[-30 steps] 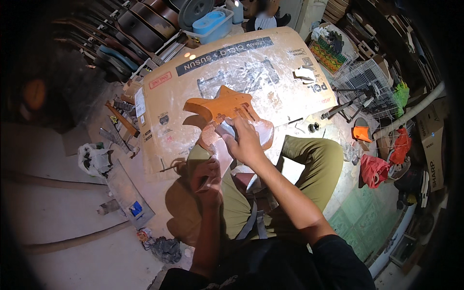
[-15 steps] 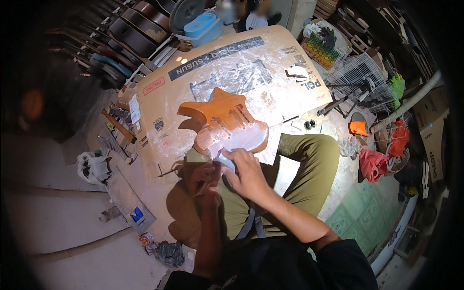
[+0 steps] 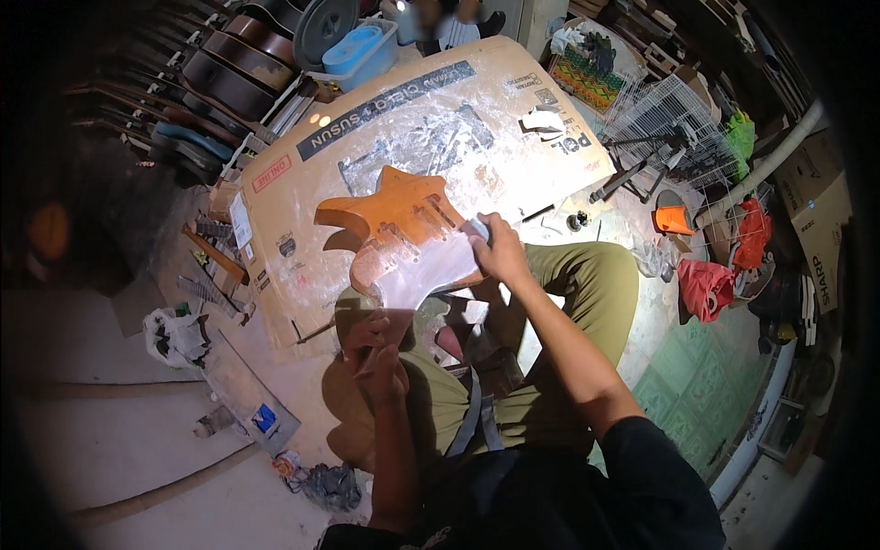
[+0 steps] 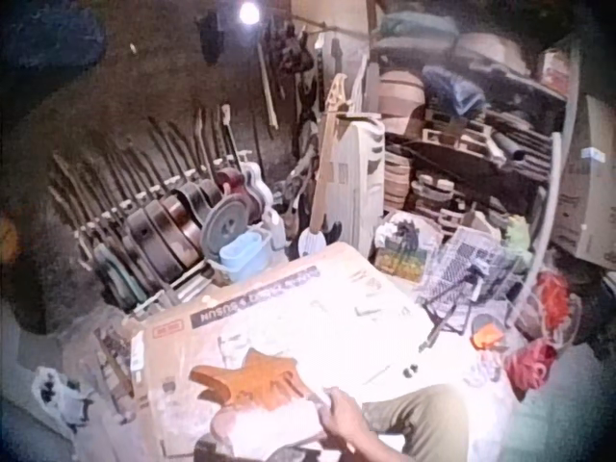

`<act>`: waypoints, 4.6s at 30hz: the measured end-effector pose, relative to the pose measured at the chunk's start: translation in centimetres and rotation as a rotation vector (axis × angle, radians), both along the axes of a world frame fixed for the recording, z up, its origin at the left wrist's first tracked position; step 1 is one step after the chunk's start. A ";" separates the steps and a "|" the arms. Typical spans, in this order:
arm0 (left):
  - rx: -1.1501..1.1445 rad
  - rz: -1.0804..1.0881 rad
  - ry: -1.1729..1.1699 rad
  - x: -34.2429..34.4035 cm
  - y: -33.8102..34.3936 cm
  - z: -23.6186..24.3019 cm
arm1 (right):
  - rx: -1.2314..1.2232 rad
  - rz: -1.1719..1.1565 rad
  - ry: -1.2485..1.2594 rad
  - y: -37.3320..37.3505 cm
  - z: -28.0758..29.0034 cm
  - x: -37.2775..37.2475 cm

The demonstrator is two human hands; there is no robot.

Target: The person sands the surface and edges of a wooden electric guitar body using a sanding block, frequently turning the guitar over and wiping away dust with a cloth.

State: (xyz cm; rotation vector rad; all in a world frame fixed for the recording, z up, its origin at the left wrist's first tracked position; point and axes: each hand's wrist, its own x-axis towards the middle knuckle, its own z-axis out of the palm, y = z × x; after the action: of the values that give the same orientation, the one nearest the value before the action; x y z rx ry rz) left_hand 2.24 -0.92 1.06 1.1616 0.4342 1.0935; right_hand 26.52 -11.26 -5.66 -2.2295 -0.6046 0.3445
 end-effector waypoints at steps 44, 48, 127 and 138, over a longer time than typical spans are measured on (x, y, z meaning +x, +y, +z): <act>-0.050 -0.022 0.014 -1.9 0.8 -0.9 | 0.092 0.111 0.034 1.7 -0.4 -1.8; -0.074 -0.038 0.005 -1.7 0.5 -1.0 | 0.180 0.105 -0.033 0.0 -1.1 -1.7; 0.014 0.062 0.045 -1.1 0.5 -1.8 | 0.272 0.368 -0.050 2.9 9.1 -9.1; -0.027 0.073 0.071 -0.2 0.2 0.2 | 0.261 0.358 -0.101 2.7 7.2 -7.1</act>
State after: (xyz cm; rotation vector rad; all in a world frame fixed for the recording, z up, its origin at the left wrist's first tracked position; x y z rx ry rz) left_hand 2.02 -0.74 1.24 1.1705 0.5488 1.1089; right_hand 19.41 -8.53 1.52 -1.8935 -1.0464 0.3132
